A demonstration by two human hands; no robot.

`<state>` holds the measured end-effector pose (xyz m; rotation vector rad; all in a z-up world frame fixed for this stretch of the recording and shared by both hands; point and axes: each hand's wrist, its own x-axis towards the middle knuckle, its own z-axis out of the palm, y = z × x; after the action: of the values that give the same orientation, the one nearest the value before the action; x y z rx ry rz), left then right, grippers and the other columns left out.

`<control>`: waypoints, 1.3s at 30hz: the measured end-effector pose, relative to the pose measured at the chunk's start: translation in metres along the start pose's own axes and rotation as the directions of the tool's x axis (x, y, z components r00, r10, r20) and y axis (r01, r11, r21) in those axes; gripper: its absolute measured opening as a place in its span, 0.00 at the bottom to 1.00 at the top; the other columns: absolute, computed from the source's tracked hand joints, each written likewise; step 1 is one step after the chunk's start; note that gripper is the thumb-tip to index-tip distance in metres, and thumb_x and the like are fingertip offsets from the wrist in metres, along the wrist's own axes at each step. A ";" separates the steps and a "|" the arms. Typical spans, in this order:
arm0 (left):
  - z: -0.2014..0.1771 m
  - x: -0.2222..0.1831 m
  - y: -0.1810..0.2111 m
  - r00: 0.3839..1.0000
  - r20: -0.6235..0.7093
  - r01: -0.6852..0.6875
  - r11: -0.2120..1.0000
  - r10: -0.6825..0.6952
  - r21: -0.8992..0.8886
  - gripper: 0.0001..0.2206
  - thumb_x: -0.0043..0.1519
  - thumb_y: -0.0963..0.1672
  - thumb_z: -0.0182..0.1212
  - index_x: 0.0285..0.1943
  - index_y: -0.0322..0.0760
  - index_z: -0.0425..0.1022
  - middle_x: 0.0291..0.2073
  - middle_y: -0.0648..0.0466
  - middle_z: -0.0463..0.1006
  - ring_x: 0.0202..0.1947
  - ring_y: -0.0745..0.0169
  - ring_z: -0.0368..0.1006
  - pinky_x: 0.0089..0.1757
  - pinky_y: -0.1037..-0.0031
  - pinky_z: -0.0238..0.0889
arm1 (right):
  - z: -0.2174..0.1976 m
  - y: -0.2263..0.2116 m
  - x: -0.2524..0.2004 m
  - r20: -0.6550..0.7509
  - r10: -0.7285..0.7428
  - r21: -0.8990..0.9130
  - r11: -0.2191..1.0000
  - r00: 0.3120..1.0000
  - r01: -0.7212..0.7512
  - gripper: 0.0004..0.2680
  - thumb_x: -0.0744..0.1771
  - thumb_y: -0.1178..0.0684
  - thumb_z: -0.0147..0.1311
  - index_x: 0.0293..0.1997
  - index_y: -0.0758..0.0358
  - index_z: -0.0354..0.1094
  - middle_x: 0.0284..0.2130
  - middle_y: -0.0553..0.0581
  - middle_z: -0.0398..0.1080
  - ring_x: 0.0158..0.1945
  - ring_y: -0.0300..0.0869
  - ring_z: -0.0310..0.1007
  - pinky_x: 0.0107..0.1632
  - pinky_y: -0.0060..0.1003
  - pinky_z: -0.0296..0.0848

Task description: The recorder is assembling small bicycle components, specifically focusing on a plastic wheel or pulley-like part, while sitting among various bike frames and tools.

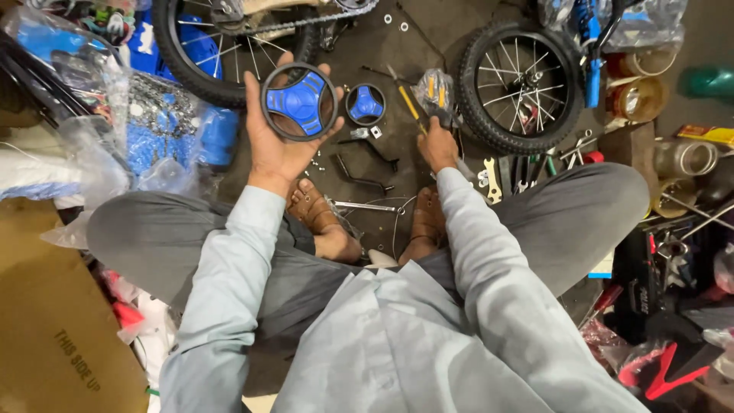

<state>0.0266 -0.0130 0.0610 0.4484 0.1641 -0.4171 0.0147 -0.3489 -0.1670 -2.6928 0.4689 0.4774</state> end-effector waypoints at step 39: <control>-0.013 -0.008 0.000 0.998 0.060 0.004 1.000 -0.004 -0.010 0.26 0.66 0.58 0.52 0.68 0.47 0.69 0.58 0.44 0.77 0.54 0.52 0.76 0.52 0.57 0.72 | -0.304 -0.140 -0.218 0.148 -0.772 -0.302 0.560 0.618 0.771 0.16 0.65 0.52 0.58 0.60 0.43 0.73 0.33 0.54 0.72 0.31 0.52 0.75 0.29 0.47 0.71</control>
<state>0.0184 -0.0041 0.0512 0.4252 0.1090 -0.4331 -0.0456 -0.2935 0.2241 -2.8447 -0.8977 0.2928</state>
